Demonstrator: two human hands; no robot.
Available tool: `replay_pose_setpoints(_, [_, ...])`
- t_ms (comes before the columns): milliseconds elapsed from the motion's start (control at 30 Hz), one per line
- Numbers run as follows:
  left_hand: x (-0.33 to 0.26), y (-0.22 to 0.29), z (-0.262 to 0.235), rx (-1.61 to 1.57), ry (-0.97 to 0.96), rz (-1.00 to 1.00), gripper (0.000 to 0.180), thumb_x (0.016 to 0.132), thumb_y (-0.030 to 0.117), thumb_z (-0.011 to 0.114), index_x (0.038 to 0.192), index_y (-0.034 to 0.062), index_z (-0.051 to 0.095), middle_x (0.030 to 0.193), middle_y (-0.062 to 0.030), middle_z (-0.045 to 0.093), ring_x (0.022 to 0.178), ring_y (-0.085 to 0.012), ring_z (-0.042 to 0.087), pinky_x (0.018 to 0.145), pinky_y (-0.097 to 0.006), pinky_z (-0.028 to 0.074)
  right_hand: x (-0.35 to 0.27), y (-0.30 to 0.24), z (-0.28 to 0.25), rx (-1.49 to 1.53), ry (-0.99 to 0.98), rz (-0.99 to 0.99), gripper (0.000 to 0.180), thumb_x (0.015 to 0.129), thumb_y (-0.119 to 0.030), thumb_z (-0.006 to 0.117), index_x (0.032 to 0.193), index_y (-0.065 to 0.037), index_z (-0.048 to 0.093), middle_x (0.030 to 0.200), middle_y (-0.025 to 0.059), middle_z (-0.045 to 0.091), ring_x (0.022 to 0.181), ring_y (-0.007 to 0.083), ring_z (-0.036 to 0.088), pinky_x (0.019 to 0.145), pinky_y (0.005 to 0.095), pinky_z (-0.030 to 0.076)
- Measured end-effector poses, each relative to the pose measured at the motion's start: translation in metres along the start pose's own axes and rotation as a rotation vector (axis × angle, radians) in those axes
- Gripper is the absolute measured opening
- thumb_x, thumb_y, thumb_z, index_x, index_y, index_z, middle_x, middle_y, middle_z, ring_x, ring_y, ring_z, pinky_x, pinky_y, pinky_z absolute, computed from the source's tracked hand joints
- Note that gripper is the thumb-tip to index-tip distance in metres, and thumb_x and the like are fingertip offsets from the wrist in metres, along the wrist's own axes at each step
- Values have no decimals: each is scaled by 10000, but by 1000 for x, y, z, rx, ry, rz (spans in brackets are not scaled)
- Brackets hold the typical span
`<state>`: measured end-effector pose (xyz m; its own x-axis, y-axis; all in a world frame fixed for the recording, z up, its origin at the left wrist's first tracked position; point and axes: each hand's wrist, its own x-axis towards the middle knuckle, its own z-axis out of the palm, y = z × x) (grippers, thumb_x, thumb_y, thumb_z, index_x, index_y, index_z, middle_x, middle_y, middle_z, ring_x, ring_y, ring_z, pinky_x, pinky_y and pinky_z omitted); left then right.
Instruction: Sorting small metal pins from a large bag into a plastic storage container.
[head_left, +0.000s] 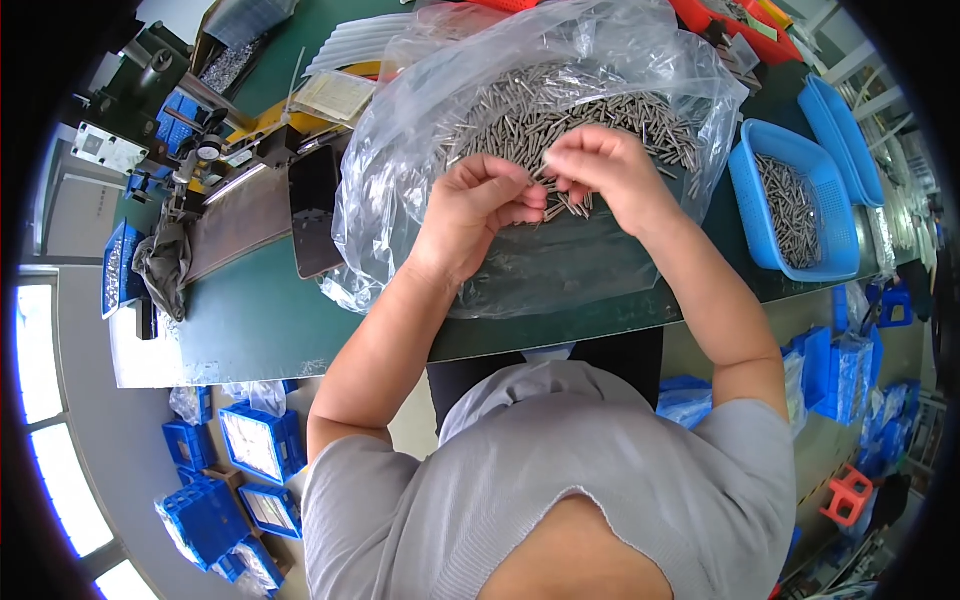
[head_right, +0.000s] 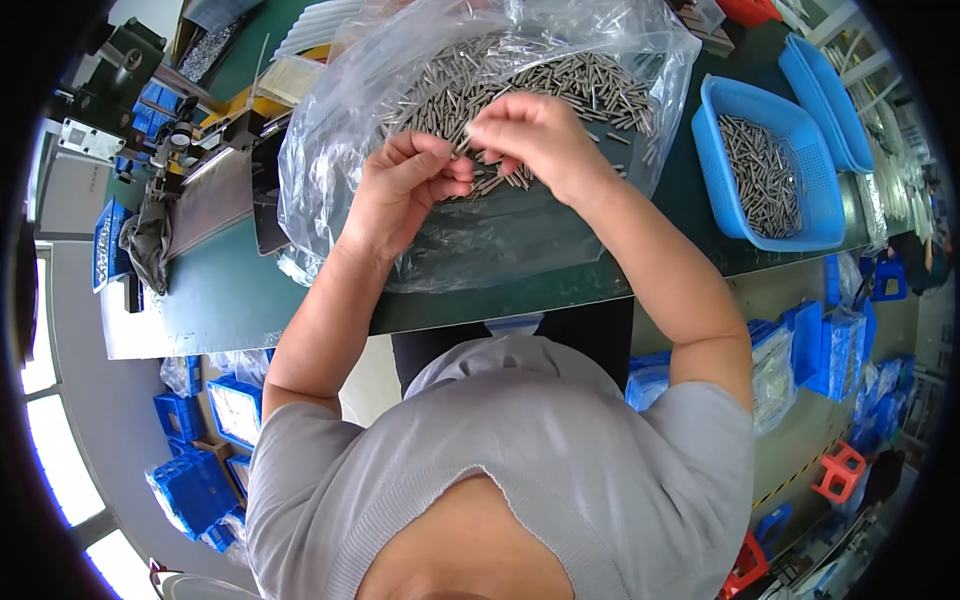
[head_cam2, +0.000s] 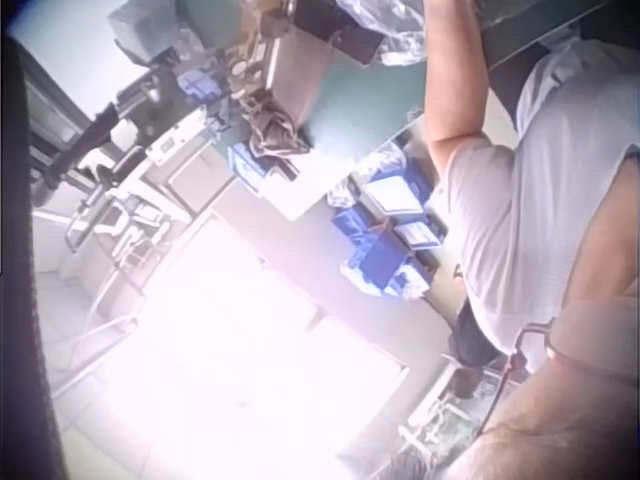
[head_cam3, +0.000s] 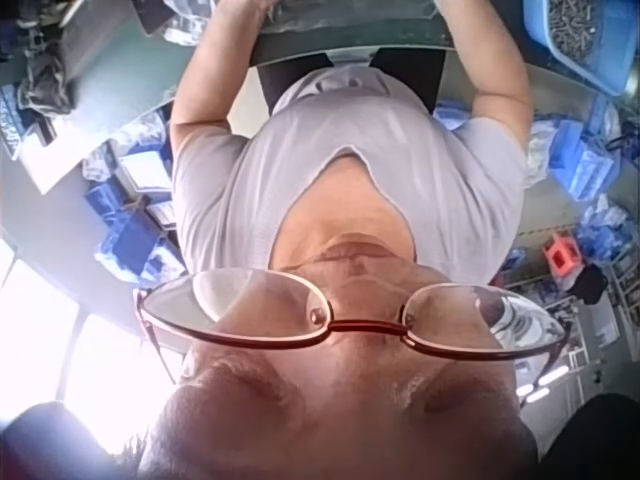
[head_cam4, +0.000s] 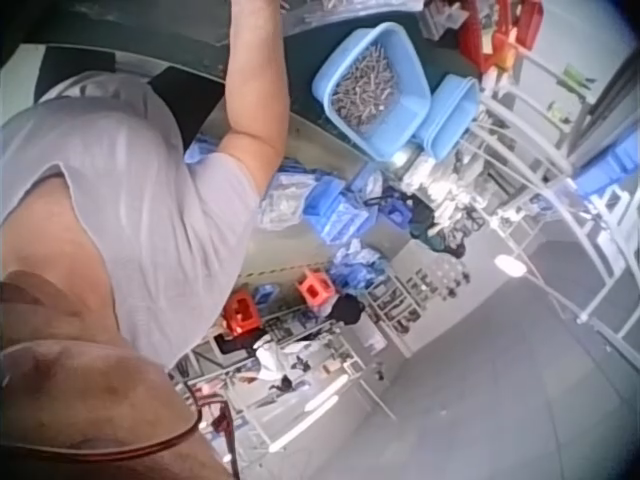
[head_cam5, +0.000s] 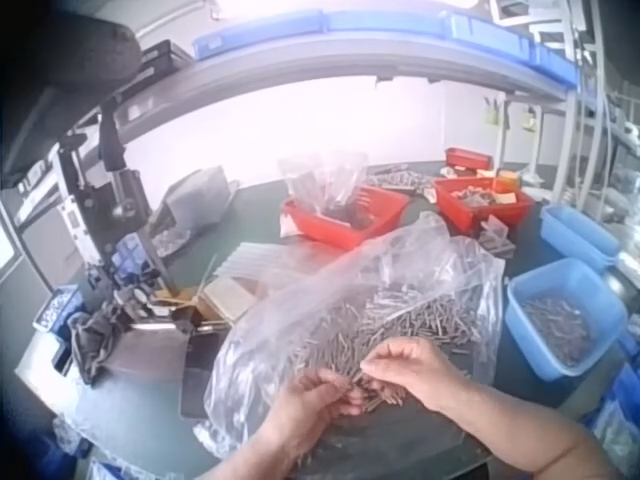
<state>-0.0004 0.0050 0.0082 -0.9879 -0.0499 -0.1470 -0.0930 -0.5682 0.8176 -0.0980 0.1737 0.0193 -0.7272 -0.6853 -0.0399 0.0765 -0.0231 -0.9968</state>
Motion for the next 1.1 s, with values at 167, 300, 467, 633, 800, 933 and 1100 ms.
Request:
replay_pose_setpoints(167, [-1, 3, -2, -21, 51, 48, 94, 882, 66, 540, 903, -24, 560, 824, -158, 641, 724, -215, 641, 691, -310, 545, 7, -5, -22, 492, 35, 90, 146, 853, -157, 541, 892, -27, 595, 843, 74, 635, 751, 146, 617, 667, 295, 527])
replay_pose_setpoints(300, [-2, 5, -4, -58, 89, 48, 84, 867, 51, 550, 896, -28, 552, 815, -163, 641, 707, -218, 644, 677, -312, 551, 5, -10, -15, -82, -46, 172, 120, 841, -136, 585, 904, -35, 602, 751, -7, 568, 670, 98, 560, 617, 250, 454])
replay_pose_setpoints(467, [-1, 5, -4, -47, 77, 48, 93, 889, 77, 528, 920, -3, 565, 828, -155, 642, 733, -220, 637, 696, -316, 536, -5, 5, -1, -1121, -81, -506, 126, 726, -141, 661, 809, -56, 617, 733, 97, 568, 639, 250, 584, 564, 330, 466])
replay_pose_setpoints(633, [-2, 6, -4, -34, 80, 45, 91, 889, 77, 529, 917, -1, 564, 824, -153, 642, 730, -219, 637, 697, -317, 537, -9, 3, 19, -1490, -54, -550, 55, 723, -83, 555, 712, -31, 569, 722, 96, 569, 643, 285, 610, 559, 367, 503])
replay_pose_setpoints(800, [-1, 5, -5, -41, 77, 42, 94, 889, 75, 527, 920, -7, 558, 828, -158, 641, 728, -223, 637, 697, -319, 538, -10, 0, 10, -1450, -81, -580, 73, 759, -95, 576, 737, -31, 548, 723, 110, 544, 640, 292, 599, 546, 382, 490])
replay_pose_setpoints(933, [-1, 5, -4, -21, 78, 42, 95, 888, 77, 529, 921, -8, 556, 830, -158, 640, 730, -225, 637, 695, -319, 538, -9, 0, 10, -1540, -82, -541, 66, 757, -88, 573, 736, -31, 546, 731, 115, 542, 641, 295, 598, 556, 392, 490])
replay_pose_setpoints(1100, [1, 4, -5, -34, 84, 37, 90, 887, 76, 532, 920, -4, 556, 824, -155, 638, 730, -223, 636, 694, -320, 537, -7, -1, 7, -1473, -112, -584, 74, 758, -94, 577, 741, -28, 549, 737, 115, 542, 640, 297, 596, 569, 400, 489])
